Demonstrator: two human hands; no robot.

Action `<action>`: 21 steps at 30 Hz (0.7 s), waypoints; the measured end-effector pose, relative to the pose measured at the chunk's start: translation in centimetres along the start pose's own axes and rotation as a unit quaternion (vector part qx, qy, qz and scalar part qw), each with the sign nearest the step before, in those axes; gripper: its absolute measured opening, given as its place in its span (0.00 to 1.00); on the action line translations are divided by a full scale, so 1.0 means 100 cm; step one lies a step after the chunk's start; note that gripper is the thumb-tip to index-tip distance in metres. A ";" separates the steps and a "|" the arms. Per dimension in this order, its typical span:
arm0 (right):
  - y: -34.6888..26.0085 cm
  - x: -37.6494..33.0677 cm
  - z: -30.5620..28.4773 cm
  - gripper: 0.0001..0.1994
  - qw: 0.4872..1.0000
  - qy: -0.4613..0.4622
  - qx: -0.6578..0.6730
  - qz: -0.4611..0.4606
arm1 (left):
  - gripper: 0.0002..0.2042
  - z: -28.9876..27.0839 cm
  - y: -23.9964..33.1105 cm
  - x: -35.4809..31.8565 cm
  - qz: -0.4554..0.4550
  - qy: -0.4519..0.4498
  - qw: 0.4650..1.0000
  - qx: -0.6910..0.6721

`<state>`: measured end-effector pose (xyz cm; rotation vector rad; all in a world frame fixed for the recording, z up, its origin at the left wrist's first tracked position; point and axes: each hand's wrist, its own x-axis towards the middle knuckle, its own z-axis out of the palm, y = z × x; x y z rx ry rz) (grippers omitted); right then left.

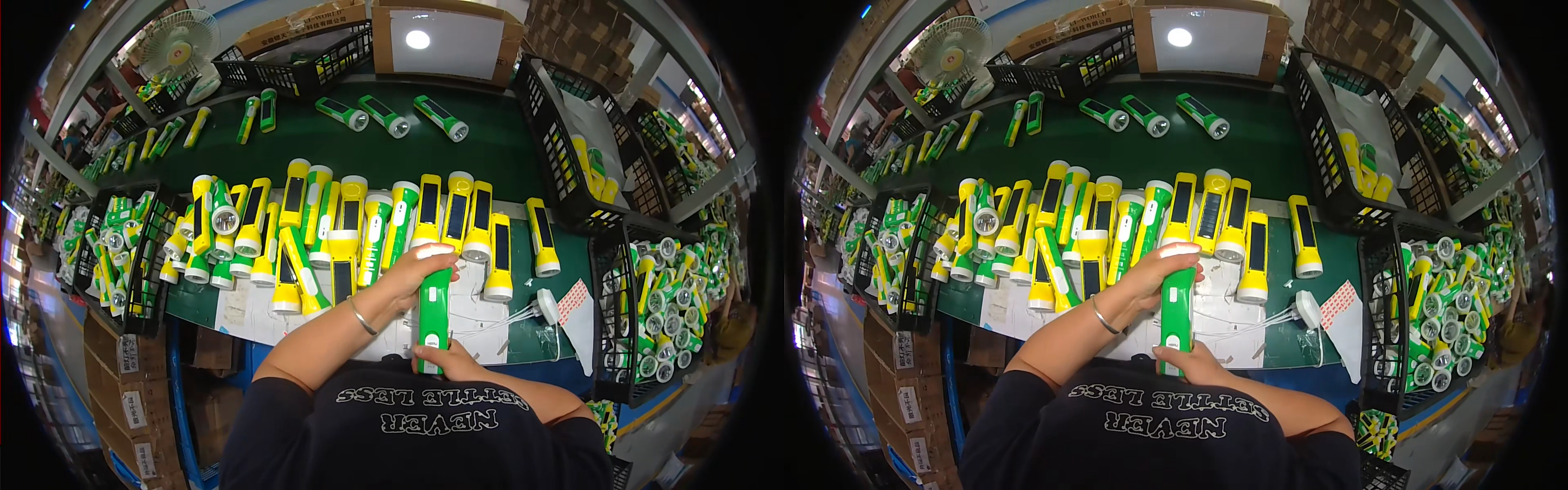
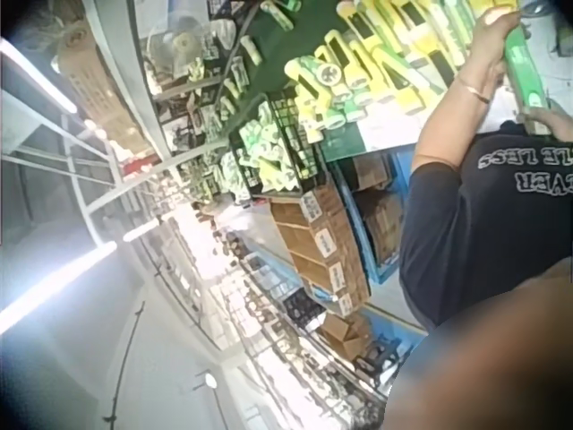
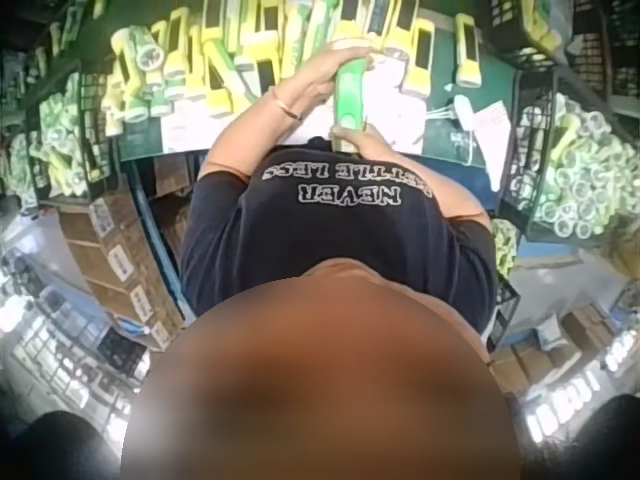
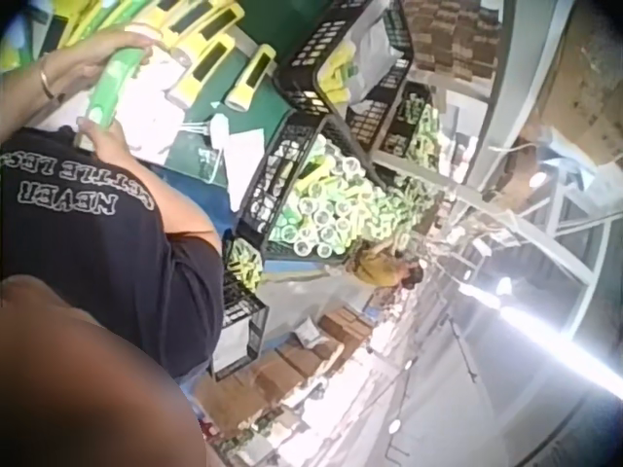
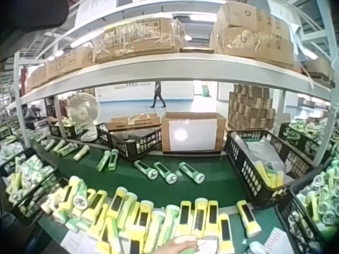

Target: Inspecting and arranging solar-powered flashlights at an assembly line workbench.

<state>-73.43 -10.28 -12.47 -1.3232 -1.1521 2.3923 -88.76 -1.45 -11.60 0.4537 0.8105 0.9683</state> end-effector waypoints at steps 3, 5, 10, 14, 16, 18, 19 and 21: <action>-0.003 -0.007 0.005 0.11 0.998 -0.029 0.032 -0.039 | 0.18 0.001 -0.002 -0.004 -0.051 -0.018 0.997 -0.057; -0.001 -0.007 0.006 0.11 0.997 -0.036 0.049 -0.042 | 0.18 0.000 -0.003 -0.005 -0.105 -0.055 0.986 -0.119; -0.007 -0.014 0.008 0.10 0.995 -0.031 0.086 -0.027 | 0.20 -0.003 -0.018 -0.014 -0.106 -0.076 0.979 -0.158; -0.019 -0.007 0.004 0.12 0.995 0.008 0.094 -0.022 | 0.24 0.006 -0.038 -0.037 -0.043 -0.069 0.996 -0.021; -0.015 0.006 -0.008 0.14 0.994 -0.015 0.107 -0.012 | 0.19 0.003 -0.034 -0.034 -0.014 -0.008 0.999 -0.032; -0.024 0.003 -0.019 0.15 0.998 -0.043 0.007 -0.051 | 0.14 -0.011 -0.029 -0.028 0.040 0.015 0.996 -0.076; -0.033 -0.002 -0.023 0.14 0.997 -0.015 -0.032 -0.075 | 0.14 -0.014 -0.025 -0.027 0.036 0.042 0.990 -0.128; -0.034 -0.001 -0.040 0.16 0.966 0.061 -0.166 -0.189 | 0.13 -0.009 -0.005 -0.034 0.031 0.058 0.993 -0.103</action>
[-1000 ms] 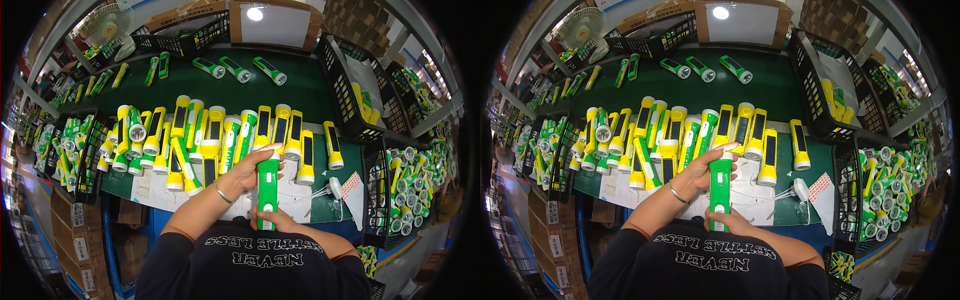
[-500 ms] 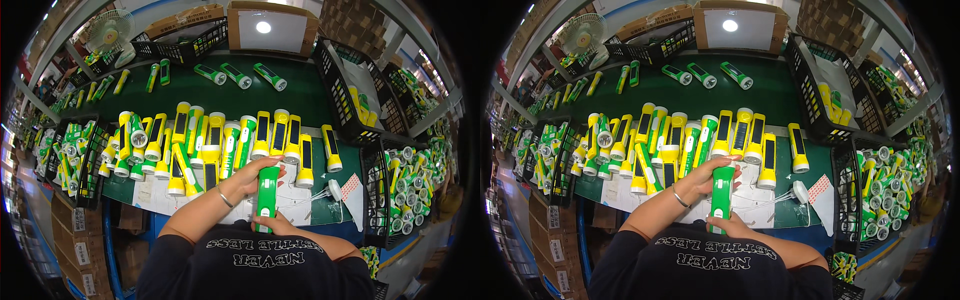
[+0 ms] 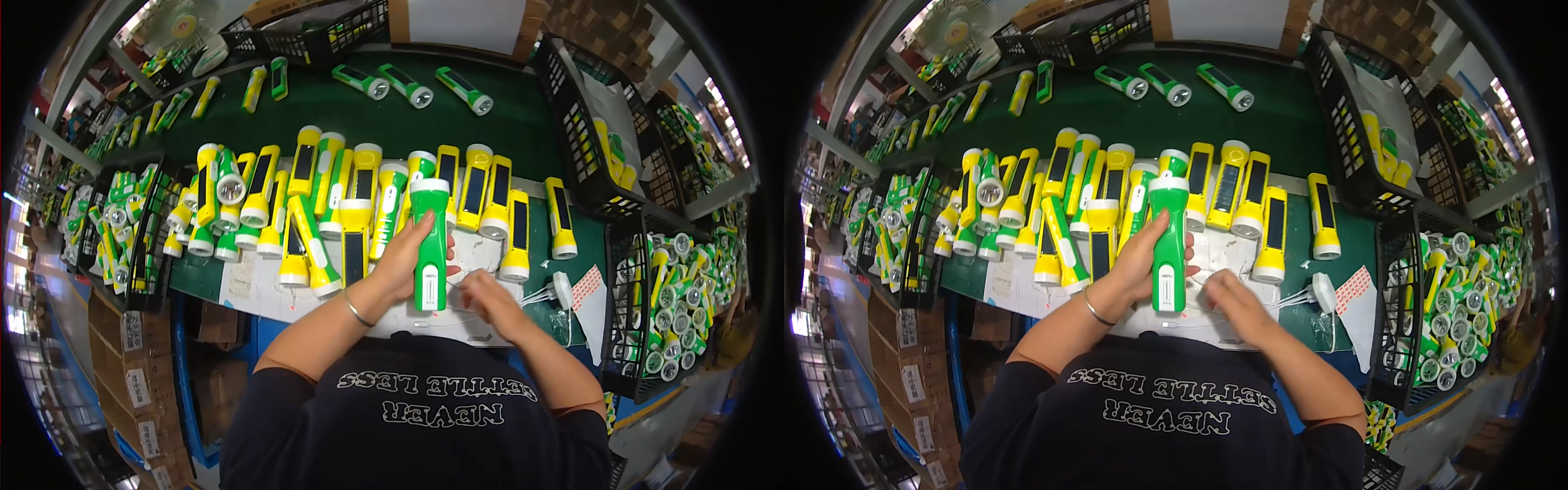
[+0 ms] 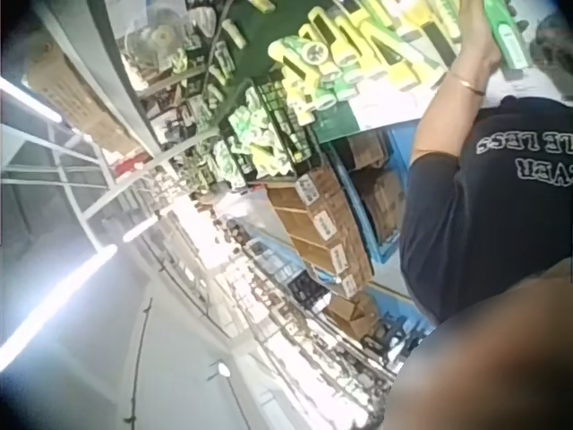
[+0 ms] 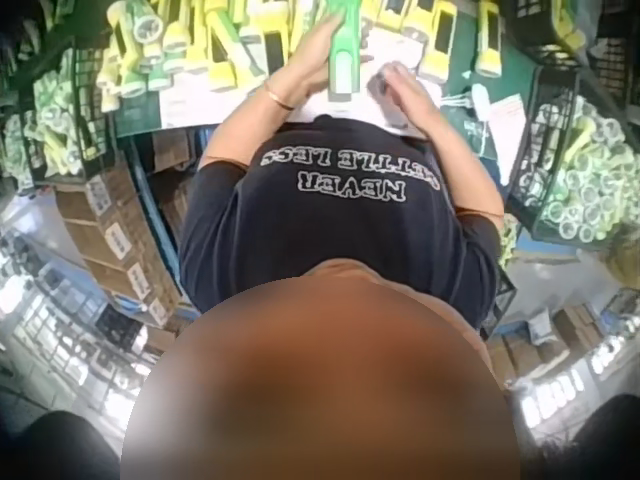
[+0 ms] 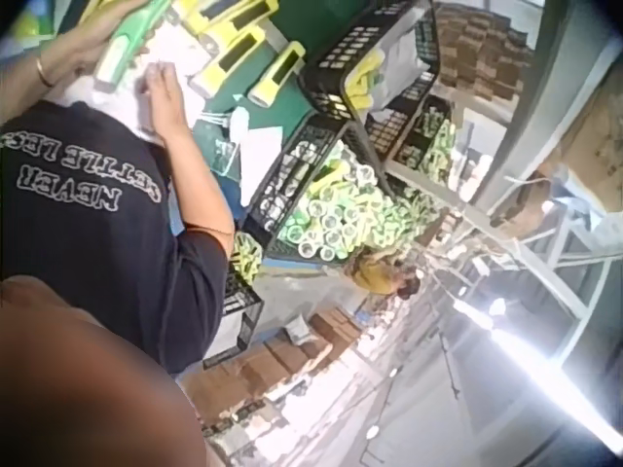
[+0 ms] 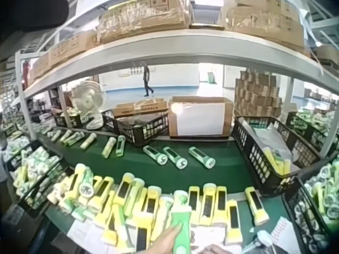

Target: Inspecting and arranging solar-powered flashlights at an assembly line workbench.

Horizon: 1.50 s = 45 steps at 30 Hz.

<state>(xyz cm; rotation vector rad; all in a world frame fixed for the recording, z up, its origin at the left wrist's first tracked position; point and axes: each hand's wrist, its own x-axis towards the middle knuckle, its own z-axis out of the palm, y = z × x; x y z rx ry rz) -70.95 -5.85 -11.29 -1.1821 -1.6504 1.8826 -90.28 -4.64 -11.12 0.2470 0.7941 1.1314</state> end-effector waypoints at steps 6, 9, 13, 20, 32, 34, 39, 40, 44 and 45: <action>-0.035 0.008 0.000 0.06 0.836 0.131 -0.455 -0.278 | 0.14 -0.002 -0.001 -0.001 0.041 -0.029 0.996 0.073; -0.040 0.013 0.006 0.04 0.756 0.107 -0.566 -0.310 | 0.16 -0.007 -0.010 0.002 0.067 -0.038 0.990 0.118; -0.032 0.019 0.013 0.07 0.712 0.105 -0.601 -0.348 | 0.20 -0.012 -0.016 0.003 0.115 -0.054 0.976 0.177; -0.020 0.000 0.023 0.12 0.750 -0.050 -0.474 -0.459 | 0.35 -0.023 0.009 0.009 0.132 0.001 0.981 0.144; -0.028 0.051 -0.016 0.18 0.963 0.132 -0.096 -0.214 | 0.22 -0.020 0.002 -0.013 0.146 -0.063 0.930 0.330; -0.041 0.052 -0.027 0.12 0.979 0.115 -0.079 -0.150 | 0.24 -0.019 0.006 -0.021 0.143 -0.070 0.896 0.414; -0.070 0.040 -0.032 0.30 0.970 -0.049 -0.201 -0.128 | 0.24 -0.019 0.016 -0.041 0.310 -0.075 0.656 0.684; -0.070 0.038 -0.034 0.30 0.970 -0.087 -0.190 -0.126 | 0.24 -0.024 0.020 -0.044 0.322 -0.083 0.589 0.736; -0.048 0.032 -0.051 0.33 0.981 -0.051 -0.139 -0.122 | 0.22 -0.041 0.050 -0.064 0.197 -0.036 0.533 0.822; -0.044 0.033 -0.051 0.34 0.985 -0.052 -0.105 -0.130 | 0.22 -0.040 0.053 -0.068 0.197 -0.037 0.533 0.822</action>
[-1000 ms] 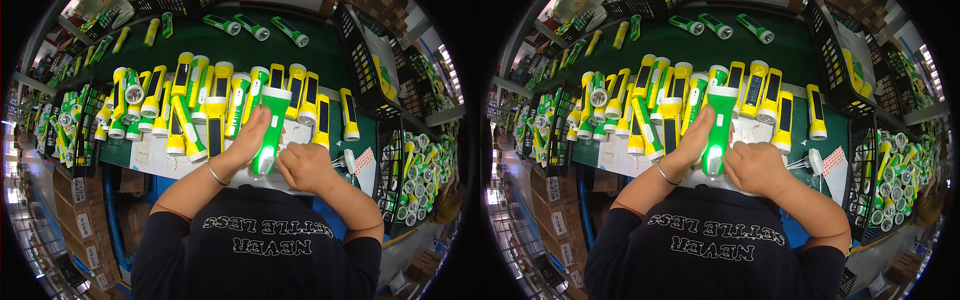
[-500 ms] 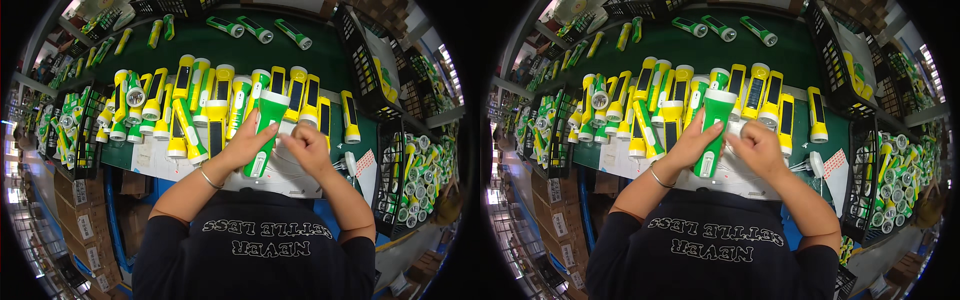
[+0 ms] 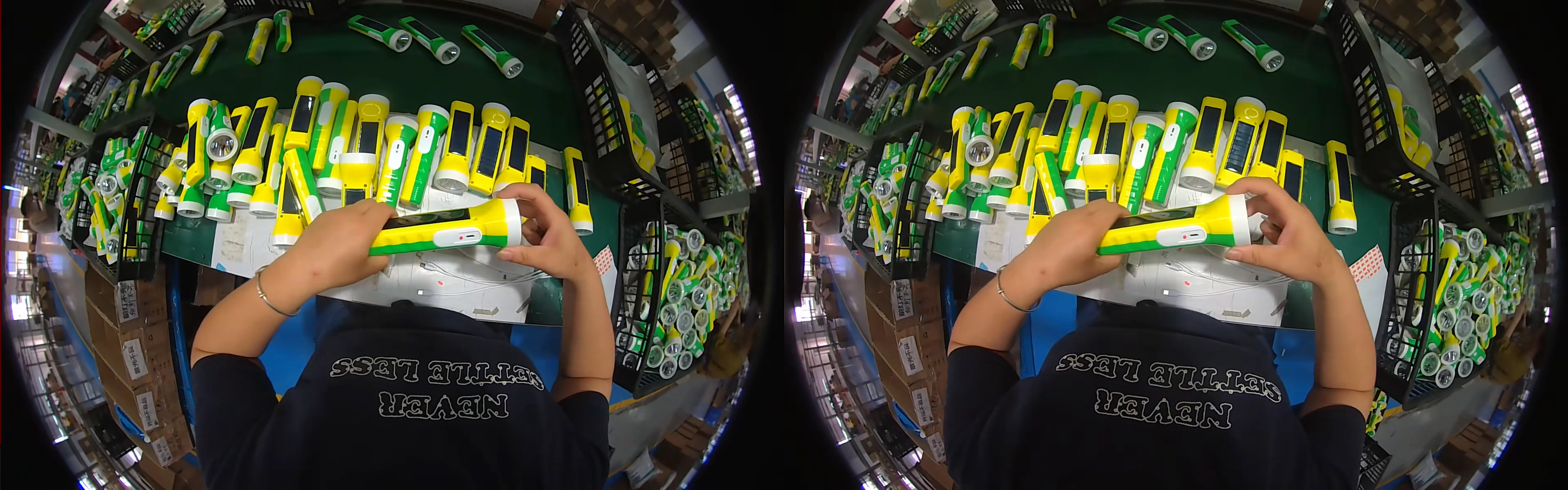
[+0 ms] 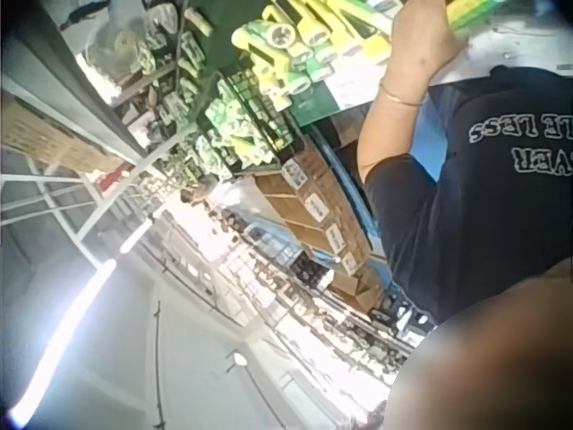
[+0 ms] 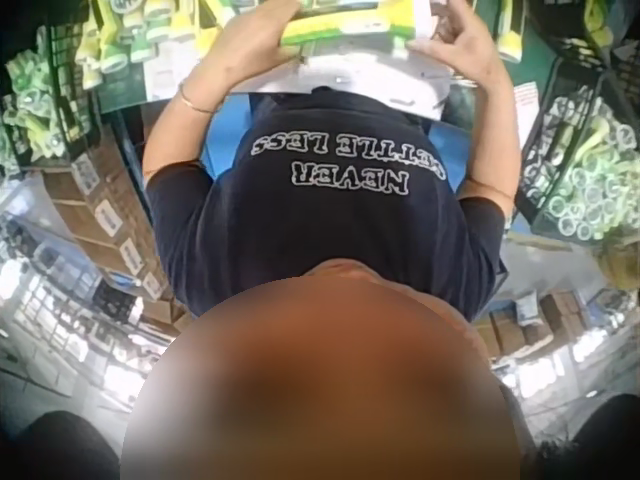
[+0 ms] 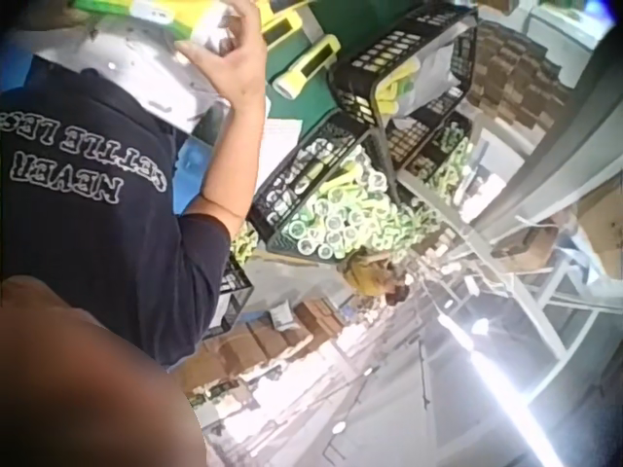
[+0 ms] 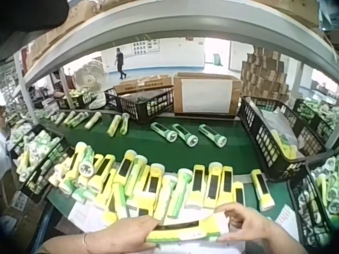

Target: Inspecting and arranging solar-powered flashlights at an assembly line workbench.

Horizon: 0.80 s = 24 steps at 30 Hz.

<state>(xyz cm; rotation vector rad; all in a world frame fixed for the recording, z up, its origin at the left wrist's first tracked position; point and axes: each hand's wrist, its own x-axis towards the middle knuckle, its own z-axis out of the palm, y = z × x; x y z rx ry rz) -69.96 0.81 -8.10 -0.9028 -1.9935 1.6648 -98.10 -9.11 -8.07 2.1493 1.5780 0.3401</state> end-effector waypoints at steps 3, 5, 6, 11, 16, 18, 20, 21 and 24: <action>-0.001 0.007 0.006 0.35 0.998 -0.020 0.051 0.021 | 0.21 -0.006 0.001 -0.003 -0.021 -0.039 0.999 -0.008; 0.006 0.014 0.018 0.35 0.998 -0.034 0.054 0.023 | 0.22 0.000 0.005 0.002 0.031 -0.056 0.989 -0.130; 0.008 0.018 0.027 0.35 0.994 -0.052 0.095 0.014 | 0.25 0.008 0.004 0.007 0.041 -0.067 0.978 -0.196; 0.075 0.024 0.077 0.19 0.950 0.098 -0.297 0.015 | 0.29 0.049 0.007 0.009 -0.017 0.044 0.942 -0.332; 0.073 0.032 0.087 0.11 0.929 0.163 -0.332 -0.014 | 0.31 0.062 0.003 0.014 -0.021 0.099 0.934 -0.343; 0.072 0.023 0.070 0.09 0.988 0.136 -0.072 0.026 | 0.32 0.067 0.001 0.016 -0.029 0.109 0.935 -0.335; 0.059 0.015 0.058 0.06 0.990 0.110 0.068 0.059 | 0.32 0.070 0.003 0.020 -0.037 0.117 0.937 -0.327; 0.055 0.014 0.053 0.06 0.989 0.086 0.096 0.065 | 0.32 0.070 0.005 0.023 -0.025 0.121 0.939 -0.321; 0.044 0.012 0.045 0.06 0.986 0.059 0.137 0.076 | 0.32 0.075 0.010 0.030 -0.003 0.128 0.948 -0.290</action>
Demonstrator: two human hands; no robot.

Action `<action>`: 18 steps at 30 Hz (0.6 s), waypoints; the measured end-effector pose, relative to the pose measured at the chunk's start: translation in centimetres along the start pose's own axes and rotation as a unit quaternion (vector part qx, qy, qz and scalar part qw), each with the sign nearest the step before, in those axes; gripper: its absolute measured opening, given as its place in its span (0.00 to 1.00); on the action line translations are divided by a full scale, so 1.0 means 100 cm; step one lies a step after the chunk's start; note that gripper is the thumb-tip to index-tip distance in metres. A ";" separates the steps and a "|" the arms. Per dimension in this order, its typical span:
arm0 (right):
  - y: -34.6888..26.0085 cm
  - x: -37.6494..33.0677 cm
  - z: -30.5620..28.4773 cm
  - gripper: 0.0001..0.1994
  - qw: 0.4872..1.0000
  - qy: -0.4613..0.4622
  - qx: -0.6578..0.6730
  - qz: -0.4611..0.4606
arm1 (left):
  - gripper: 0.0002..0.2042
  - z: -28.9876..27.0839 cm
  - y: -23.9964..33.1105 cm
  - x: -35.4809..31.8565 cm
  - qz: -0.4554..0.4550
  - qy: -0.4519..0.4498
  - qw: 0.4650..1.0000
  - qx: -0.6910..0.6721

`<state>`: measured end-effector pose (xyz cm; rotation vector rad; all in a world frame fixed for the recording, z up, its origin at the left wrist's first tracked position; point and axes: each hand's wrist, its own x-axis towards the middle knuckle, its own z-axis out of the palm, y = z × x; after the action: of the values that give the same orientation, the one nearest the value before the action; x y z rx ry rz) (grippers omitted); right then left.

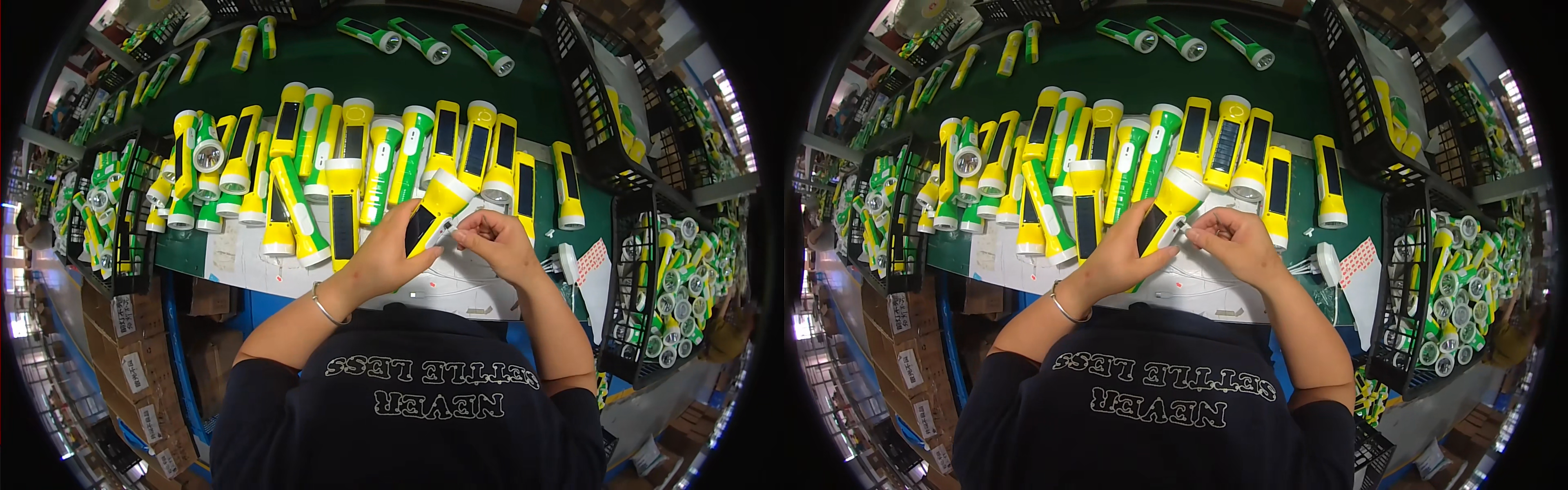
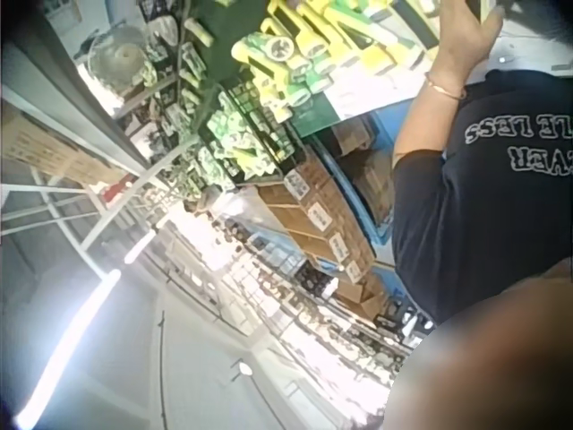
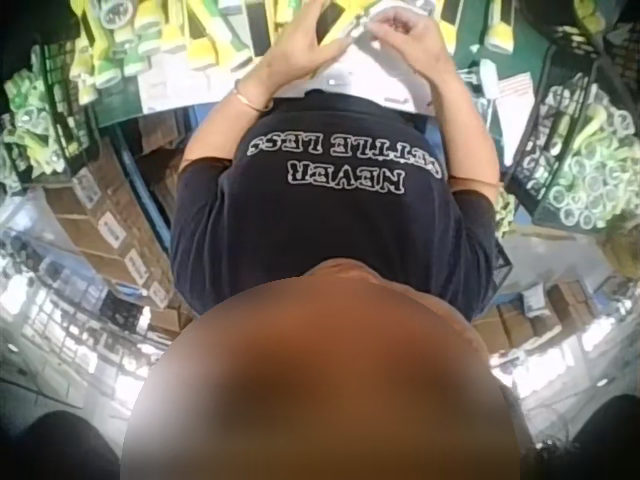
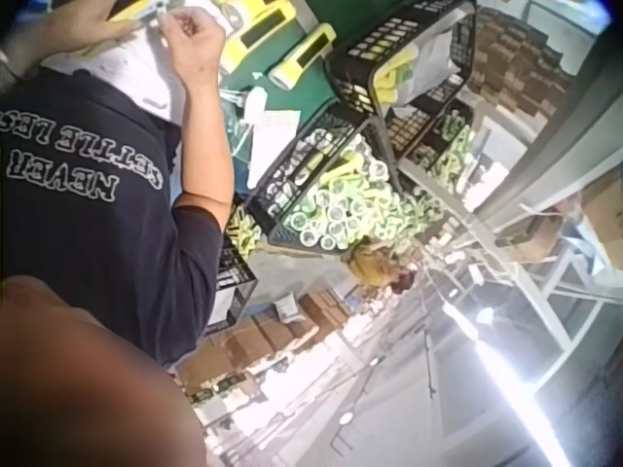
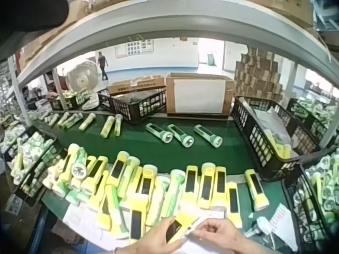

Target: Inspecting and arranging solar-powered flashlights at an assembly line workbench.

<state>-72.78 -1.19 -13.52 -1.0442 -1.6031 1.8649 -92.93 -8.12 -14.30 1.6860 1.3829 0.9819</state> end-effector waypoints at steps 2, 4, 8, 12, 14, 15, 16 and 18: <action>-0.004 -0.002 -0.003 0.06 0.999 -0.007 -0.007 0.039 | 0.32 0.003 0.002 0.002 0.003 -0.007 1.000 -0.017; -0.006 -0.003 -0.005 0.07 0.999 0.000 0.006 0.045 | 0.32 0.005 0.004 0.004 0.000 -0.006 1.000 -0.007; -0.014 -0.006 -0.004 0.07 0.997 0.026 0.023 0.070 | 0.33 0.010 0.005 0.002 0.008 0.018 0.999 -0.025; -0.006 -0.005 -0.005 0.06 0.998 0.028 0.007 0.051 | 0.32 0.011 0.004 0.000 0.009 0.025 1.000 -0.013; -0.005 -0.006 -0.001 0.06 0.997 0.050 -0.032 0.048 | 0.32 0.010 0.009 -0.001 0.006 0.051 0.996 0.074; -0.004 -0.006 -0.001 0.06 0.997 0.049 -0.032 0.048 | 0.32 0.011 0.009 -0.001 0.006 0.051 0.996 0.074; -0.002 -0.006 0.000 0.06 0.997 0.047 -0.029 0.048 | 0.31 0.011 0.009 -0.001 0.004 0.053 0.996 0.076; 0.000 -0.006 0.001 0.06 0.997 0.046 -0.026 0.048 | 0.31 0.012 0.009 -0.001 0.003 0.055 0.995 0.078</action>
<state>-72.53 -1.70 -13.37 -1.2300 -1.5816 1.8167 -91.48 -8.46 -14.03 1.7738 1.5621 1.0053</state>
